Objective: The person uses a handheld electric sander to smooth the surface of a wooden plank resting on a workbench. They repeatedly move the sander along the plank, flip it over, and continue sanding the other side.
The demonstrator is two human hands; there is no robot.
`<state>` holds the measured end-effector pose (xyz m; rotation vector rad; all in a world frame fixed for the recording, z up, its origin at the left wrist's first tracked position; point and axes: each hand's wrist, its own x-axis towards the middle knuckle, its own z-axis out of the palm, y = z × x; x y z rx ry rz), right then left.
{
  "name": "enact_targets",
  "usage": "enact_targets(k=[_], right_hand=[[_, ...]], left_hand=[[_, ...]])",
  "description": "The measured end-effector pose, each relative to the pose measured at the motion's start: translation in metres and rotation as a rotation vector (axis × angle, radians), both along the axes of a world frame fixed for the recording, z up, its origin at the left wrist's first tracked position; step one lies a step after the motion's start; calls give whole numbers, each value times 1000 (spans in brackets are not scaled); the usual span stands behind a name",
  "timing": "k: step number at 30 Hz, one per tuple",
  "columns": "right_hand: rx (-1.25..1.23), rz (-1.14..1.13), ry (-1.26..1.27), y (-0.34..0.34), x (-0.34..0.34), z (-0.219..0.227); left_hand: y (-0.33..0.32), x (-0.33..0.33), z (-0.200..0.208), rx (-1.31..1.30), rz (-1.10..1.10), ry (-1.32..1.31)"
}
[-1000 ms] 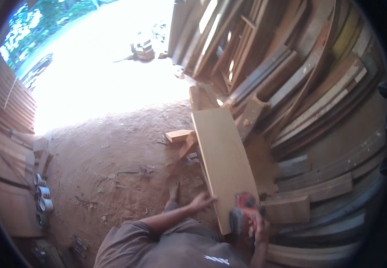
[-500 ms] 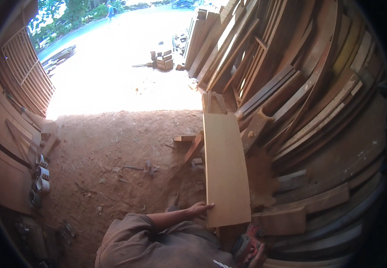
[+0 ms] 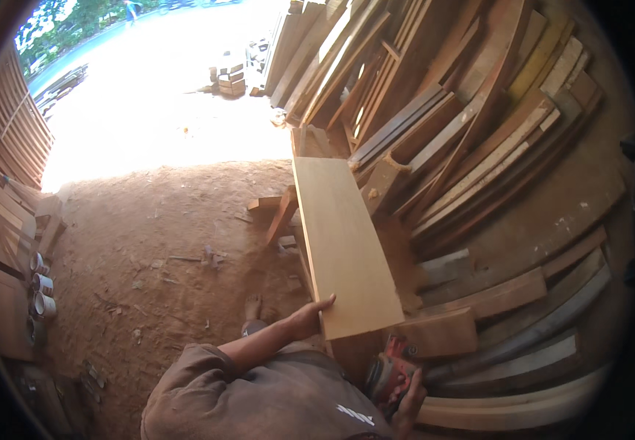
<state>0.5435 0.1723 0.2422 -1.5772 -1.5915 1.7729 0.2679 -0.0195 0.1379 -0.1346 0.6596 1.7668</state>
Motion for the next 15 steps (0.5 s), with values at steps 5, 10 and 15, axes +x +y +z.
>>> enact_targets(k=[5, 10, 15], right_hand=[[6, 17, 45, 3, 6, -8], [-95, -39, 25, -4, -1, -22], [-140, 71, 77, -11, -7, -38]], left_hand=[[20, -27, 76, 357, 213, 206], [42, -72, 155, 534, 278, 533], [48, -91, 189, 467, 293, 666]])
